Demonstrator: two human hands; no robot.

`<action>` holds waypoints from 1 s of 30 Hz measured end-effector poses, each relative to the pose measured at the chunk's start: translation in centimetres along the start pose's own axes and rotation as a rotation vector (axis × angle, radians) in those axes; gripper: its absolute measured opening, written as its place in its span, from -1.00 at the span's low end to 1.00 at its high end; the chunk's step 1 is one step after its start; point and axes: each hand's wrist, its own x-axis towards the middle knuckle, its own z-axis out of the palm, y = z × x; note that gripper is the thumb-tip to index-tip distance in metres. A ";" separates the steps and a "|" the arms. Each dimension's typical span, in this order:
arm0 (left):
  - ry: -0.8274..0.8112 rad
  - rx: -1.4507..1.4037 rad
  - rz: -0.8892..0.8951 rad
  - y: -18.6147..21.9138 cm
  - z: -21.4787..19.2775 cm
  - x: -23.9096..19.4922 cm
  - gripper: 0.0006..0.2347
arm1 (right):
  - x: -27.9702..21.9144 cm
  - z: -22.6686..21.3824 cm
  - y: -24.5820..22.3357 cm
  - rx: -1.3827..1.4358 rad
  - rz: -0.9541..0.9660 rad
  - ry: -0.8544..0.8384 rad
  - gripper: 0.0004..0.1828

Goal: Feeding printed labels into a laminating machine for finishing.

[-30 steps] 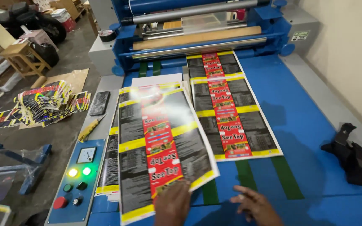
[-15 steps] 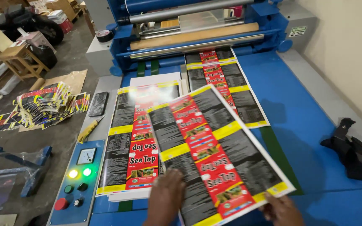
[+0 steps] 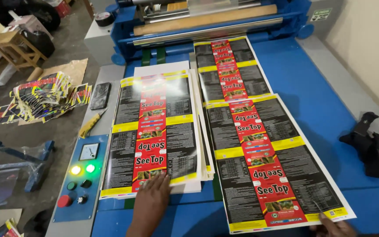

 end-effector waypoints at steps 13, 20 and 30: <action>0.089 -0.187 -0.116 1.9 -3.1 2.0 -0.93 | -2.7 14.6 -12.6 0.052 -0.233 0.037 -0.77; 0.149 -0.218 -0.148 1.7 -2.7 1.3 -0.82 | -6.1 19.1 -20.1 0.202 -0.127 -0.032 -0.67; 0.268 -0.387 0.090 11.2 1.2 2.3 -0.73 | -13.1 26.6 -18.6 -0.072 -0.078 -0.326 -0.44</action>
